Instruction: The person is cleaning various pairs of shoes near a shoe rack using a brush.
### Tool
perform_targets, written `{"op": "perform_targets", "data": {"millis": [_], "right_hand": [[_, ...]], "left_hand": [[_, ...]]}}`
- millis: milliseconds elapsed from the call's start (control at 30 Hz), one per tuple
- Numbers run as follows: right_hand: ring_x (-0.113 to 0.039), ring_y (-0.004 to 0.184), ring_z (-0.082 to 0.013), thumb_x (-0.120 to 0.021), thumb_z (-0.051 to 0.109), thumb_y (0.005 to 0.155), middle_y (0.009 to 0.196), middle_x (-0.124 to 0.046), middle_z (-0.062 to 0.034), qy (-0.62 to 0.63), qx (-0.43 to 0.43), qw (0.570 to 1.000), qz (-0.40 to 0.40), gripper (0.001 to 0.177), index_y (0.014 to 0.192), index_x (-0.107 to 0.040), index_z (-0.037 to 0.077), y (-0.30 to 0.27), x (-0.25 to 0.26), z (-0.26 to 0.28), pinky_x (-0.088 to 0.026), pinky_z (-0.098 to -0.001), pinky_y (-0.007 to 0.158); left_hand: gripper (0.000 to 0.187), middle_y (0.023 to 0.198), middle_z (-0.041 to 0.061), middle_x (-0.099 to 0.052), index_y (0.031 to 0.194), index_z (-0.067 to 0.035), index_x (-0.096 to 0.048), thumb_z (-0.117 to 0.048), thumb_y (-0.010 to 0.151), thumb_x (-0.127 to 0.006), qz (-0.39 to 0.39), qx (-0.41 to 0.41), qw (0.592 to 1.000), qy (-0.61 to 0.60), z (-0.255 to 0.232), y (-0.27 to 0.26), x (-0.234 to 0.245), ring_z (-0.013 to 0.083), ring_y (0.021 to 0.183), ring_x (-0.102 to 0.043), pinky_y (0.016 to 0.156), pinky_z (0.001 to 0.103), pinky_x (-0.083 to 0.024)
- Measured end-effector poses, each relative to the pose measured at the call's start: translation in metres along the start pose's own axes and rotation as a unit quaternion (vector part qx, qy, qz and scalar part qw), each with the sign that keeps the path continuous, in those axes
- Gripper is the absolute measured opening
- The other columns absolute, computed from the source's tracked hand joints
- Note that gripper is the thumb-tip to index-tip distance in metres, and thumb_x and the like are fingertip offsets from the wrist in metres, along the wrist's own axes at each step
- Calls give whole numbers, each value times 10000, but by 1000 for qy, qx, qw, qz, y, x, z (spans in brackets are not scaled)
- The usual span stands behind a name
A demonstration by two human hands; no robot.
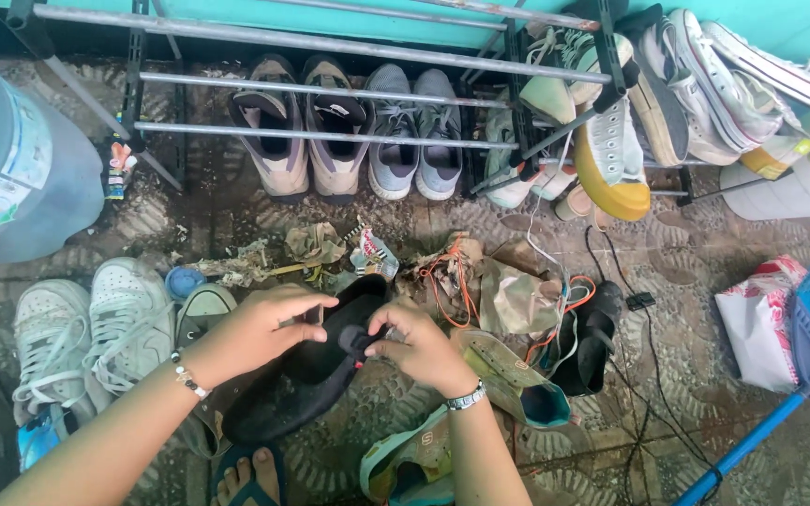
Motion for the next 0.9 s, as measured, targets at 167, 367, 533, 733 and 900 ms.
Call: {"op": "perform_targets", "data": {"millis": [167, 367, 533, 733, 900], "right_hand": [[-618, 1014, -172, -798, -37, 792, 1033, -647, -38, 118, -8, 993, 12, 255, 971, -629, 33, -4, -11, -30, -502, -323, 915], [-633, 1005, -168, -714, -71, 843, 1063, -630, -35, 175, -10, 984, 8, 216, 993, -610, 45, -6, -5, -39, -567, -344, 862], [-635, 948, -265, -720, -72, 782, 956, -654, -71, -17, 109, 994, 29, 253, 970, -610, 58, -3, 19, 32, -520, -379, 835], [-586, 925, -300, -664, 62, 807, 897, -656, -57, -182, 220, 953, 102, 103, 889, -608, 89, -14, 30, 104, -475, -398, 880], [-618, 973, -234, -639, 184, 795, 846, -676, 6, -325, 254, 904, 113, 45, 816, -662, 152, -24, 30, 135, -487, -384, 934]], "left_hand": [[471, 1042, 87, -739, 1247, -89, -687, -266, 824, -795, 10, 13, 1000, 9, 10, -2, -5, 238, 960, -704, 842, 359, -548], [548, 1067, 65, -743, 1262, -126, -683, -354, 780, -809, 66, 90, 994, -1, 19, 1, -15, 225, 979, -709, 857, 356, -549], [731, 1105, 58, -718, 1249, -145, -695, -519, 650, -888, 207, 45, 970, 122, 10, 1, -62, 228, 1084, -641, 959, 404, -464], [798, 1246, 98, -664, 1211, -148, -703, -626, 599, -886, 267, -136, 924, 237, -30, -8, -122, 306, 1185, -563, 999, 537, -342], [784, 1334, 123, -609, 1425, -221, -552, -585, 770, -782, 347, -47, 882, 315, -46, -1, -177, 361, 1211, -535, 1039, 497, -409]]}}
Point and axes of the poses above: each hand's wrist, its own y-axis towards the middle knuckle, its own x-axis out of the back of the hand, z = x × y, the point moved 10 cm from there along y, towards the middle knuckle
